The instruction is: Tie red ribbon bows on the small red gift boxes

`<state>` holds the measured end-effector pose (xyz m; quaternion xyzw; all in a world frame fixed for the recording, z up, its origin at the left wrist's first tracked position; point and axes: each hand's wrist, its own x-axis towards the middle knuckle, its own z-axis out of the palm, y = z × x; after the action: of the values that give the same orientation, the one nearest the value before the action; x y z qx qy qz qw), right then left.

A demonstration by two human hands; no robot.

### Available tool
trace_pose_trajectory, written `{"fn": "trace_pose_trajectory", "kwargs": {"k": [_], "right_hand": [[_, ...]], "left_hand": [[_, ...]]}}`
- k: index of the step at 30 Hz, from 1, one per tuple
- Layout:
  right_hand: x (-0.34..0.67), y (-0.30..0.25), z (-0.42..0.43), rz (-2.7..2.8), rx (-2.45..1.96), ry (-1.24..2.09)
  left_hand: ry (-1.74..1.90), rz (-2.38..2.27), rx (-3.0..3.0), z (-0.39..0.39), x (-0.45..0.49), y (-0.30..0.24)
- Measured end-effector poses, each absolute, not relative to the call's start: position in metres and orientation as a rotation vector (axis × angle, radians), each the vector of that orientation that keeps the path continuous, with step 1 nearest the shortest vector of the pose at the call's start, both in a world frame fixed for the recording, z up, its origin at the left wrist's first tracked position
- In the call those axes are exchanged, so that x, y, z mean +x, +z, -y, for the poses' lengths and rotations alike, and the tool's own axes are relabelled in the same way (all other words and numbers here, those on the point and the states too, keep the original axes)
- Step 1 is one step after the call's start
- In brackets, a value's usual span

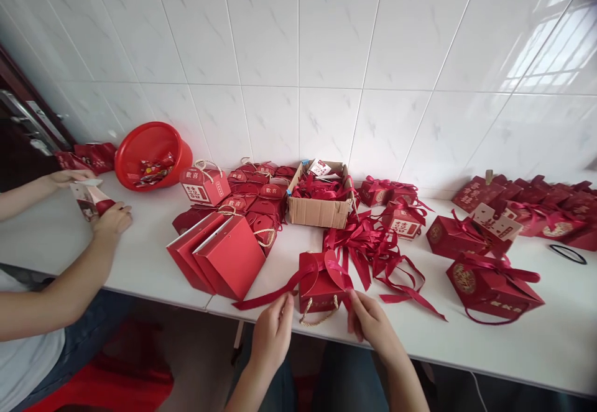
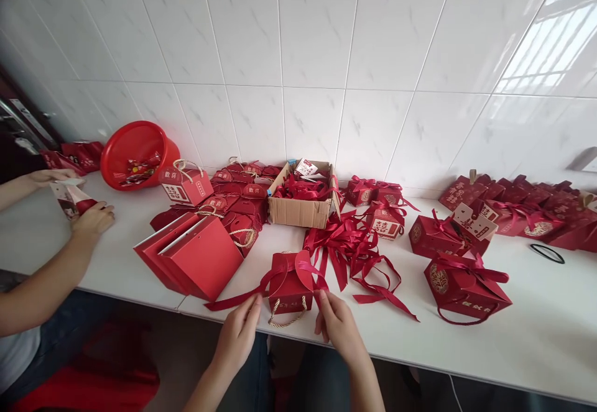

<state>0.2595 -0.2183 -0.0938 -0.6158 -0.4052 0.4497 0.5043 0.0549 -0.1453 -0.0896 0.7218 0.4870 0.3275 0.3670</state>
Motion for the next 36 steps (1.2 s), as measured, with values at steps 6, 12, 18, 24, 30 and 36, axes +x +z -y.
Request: {"fn": "trace_pose_trajectory", "kwargs": {"k": [6,12,18,24,30,36], "right_hand": [[0.255,-0.09,0.206,0.939,-1.632,1.229],[0.258,-0.084,0.183,0.56,-1.167,0.973],[0.268,-0.064,0.165,0.425,-0.82,0.87],[0.279,-0.016,0.16,0.722,-0.906,0.744],[0.273,0.031,0.152,1.15,-0.977,0.956],[0.265,0.053,0.141,1.456,-0.907,1.121]], "left_hand": [[0.816,-1.355,1.772,0.119,0.061,-0.084],[1.211,-0.83,1.005,0.107,0.078,-0.064],[1.281,-0.62,0.888,0.098,0.088,-0.024],[1.187,-0.606,1.3,0.091,0.09,0.017],[1.213,-0.494,1.746,0.086,0.102,0.053],[1.081,-0.334,2.372,0.072,0.11,0.084]]}}
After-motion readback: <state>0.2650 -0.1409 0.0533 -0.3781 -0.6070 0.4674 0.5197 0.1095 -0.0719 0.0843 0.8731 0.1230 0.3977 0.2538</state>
